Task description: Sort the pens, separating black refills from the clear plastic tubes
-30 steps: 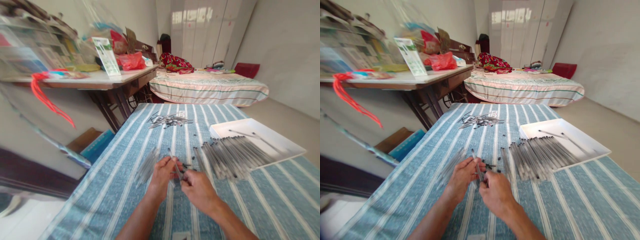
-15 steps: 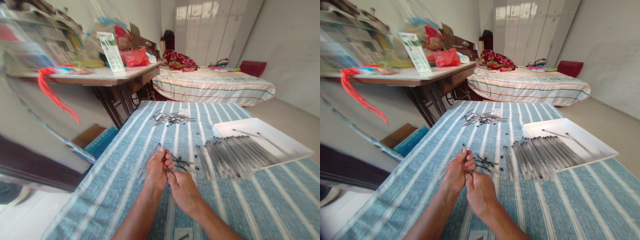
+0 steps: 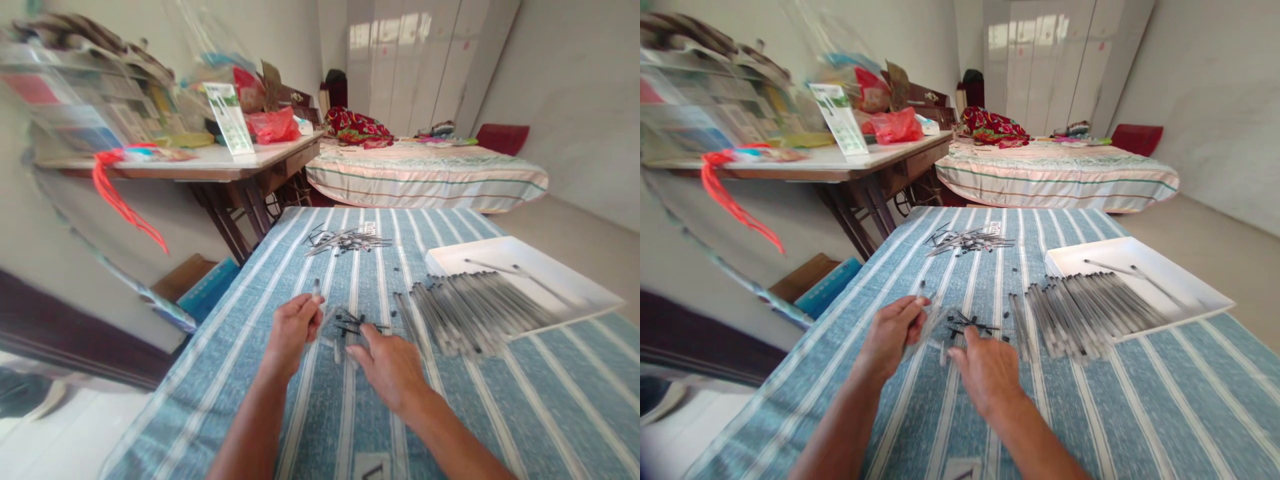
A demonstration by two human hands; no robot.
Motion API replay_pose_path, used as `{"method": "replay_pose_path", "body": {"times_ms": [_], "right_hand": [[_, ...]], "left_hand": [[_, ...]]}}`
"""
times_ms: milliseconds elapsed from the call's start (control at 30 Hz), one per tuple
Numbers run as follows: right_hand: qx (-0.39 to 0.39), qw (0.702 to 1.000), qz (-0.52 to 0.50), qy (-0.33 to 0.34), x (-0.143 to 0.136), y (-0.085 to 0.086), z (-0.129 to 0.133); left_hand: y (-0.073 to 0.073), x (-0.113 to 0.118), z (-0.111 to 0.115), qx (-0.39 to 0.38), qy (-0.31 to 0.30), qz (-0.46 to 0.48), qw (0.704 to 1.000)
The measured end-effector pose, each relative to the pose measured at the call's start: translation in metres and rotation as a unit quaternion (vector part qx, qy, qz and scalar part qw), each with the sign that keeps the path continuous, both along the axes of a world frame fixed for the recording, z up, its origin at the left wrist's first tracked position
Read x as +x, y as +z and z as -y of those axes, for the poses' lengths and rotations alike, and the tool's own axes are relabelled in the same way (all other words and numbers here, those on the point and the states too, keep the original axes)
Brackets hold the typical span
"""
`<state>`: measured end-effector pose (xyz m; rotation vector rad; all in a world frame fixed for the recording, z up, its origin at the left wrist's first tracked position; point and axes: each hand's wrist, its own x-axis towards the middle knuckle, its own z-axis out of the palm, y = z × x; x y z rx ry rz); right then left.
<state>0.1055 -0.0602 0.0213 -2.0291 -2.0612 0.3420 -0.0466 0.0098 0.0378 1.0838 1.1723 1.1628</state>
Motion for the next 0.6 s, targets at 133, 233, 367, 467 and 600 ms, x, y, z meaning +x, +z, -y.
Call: {"method": "replay_pose_path", "body": {"times_ms": [133, 233, 367, 467, 600], "right_hand": [[0.055, 0.994, -0.094, -0.006, 0.025, 0.006, -0.023], [0.06, 0.972, -0.227, -0.005, 0.032, 0.004, -0.034], [-0.014, 0.934, -0.355, 0.018, 0.036, -0.003, -0.041], [-0.078, 0.906, -0.414, 0.029, 0.042, -0.011, -0.039], [-0.143, 0.847, -0.505, 0.085, 0.055, -0.021, -0.035]], "left_hand": [[-0.008, 0.014, 0.007, 0.049, -0.152, -0.218, 0.963], [-0.007, 0.019, 0.01, 0.118, -0.218, -0.303, 0.92], [-0.01, 0.022, 0.015, 0.139, -0.269, -0.353, 0.885], [-0.013, 0.024, 0.018, 0.145, -0.296, -0.367, 0.87], [-0.013, 0.027, 0.02, 0.117, -0.329, -0.36, 0.865]]}}
